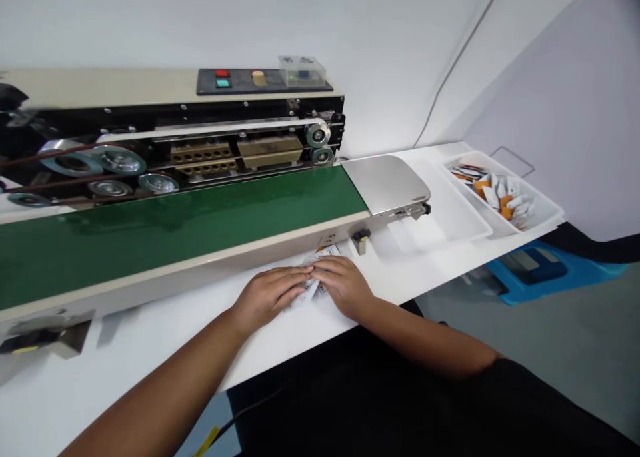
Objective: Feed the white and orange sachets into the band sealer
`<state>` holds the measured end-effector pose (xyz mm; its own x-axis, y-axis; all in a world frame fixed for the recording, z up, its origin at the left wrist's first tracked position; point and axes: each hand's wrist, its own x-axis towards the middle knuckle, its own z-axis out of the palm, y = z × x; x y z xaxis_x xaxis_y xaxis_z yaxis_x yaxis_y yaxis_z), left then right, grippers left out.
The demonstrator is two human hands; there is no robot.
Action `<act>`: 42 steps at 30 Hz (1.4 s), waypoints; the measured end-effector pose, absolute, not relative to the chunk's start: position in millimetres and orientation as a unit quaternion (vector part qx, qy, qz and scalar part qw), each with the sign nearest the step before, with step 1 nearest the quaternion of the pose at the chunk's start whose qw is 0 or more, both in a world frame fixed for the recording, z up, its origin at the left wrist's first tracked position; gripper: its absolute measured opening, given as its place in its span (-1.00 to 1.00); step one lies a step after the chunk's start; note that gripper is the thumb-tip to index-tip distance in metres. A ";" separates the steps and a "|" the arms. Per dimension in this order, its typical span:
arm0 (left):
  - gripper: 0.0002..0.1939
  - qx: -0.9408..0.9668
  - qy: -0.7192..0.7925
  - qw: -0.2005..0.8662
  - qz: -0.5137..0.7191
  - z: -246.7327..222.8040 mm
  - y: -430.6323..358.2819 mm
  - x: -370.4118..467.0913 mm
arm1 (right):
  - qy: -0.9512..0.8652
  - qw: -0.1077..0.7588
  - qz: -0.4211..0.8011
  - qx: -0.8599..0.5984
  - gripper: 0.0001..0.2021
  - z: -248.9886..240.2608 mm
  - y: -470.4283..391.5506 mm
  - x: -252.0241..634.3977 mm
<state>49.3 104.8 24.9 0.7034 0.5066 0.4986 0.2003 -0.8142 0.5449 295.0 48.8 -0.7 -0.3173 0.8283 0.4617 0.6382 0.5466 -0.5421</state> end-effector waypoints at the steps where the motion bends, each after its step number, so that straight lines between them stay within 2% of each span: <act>1: -0.66 0.896 0.196 0.224 0.331 24.9 104.3 49.7 | -0.794 0.382 0.131 -0.455 -0.64 -1.8 48.6 296.6; 5: -0.59 0.905 0.188 0.192 0.331 24.0 103.0 52.0 | -0.764 0.430 0.130 -0.462 -0.65 -1.1 45.1 300.0; 11: -0.85 0.902 0.173 0.139 0.369 22.6 104.3 50.5 | -0.790 0.393 0.107 -0.458 -0.72 4.1 47.9 290.9; 17: -0.90 0.905 0.142 0.109 0.385 29.1 104.4 50.6 | -0.786 0.416 0.060 -0.453 -0.69 -1.5 50.6 292.1; 19: -0.86 0.905 0.134 0.106 0.389 31.7 104.5 52.3 | -0.774 0.445 0.047 -0.448 -0.67 -1.1 49.1 294.3; 23: -0.67 0.906 0.141 0.104 0.385 30.6 105.1 54.0 | -0.736 0.494 0.053 -0.460 -0.71 0.9 45.6 294.2; 28: -0.76 0.898 0.167 0.107 0.392 23.8 101.5 49.2 | -0.732 0.508 0.054 -0.451 -0.73 8.2 39.5 289.4; 31: -0.57 0.889 0.256 0.150 0.347 23.2 98.7 47.2 | -0.726 0.529 0.049 -0.438 -0.78 31.2 33.4 299.4; 34: -0.38 0.889 0.302 0.204 0.277 22.8 100.1 48.8 | -0.646 0.592 0.125 -0.466 -0.87 73.0 37.6 325.4; 37: -0.41 0.902 0.276 0.230 0.241 20.3 104.0 51.3 | -0.526 0.647 0.239 -0.498 -0.82 122.9 63.5 353.9; 42: -0.47 0.900 0.251 0.251 0.252 15.7 106.8 52.4 | -0.441 0.589 0.410 -0.539 -0.77 177.9 125.1 376.8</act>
<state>52.4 106.8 15.7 0.7467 0.5790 0.3274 0.3265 -0.7479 0.5780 376.8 125.1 177.9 0.2743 0.9585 0.0778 -0.0071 0.0829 -0.9965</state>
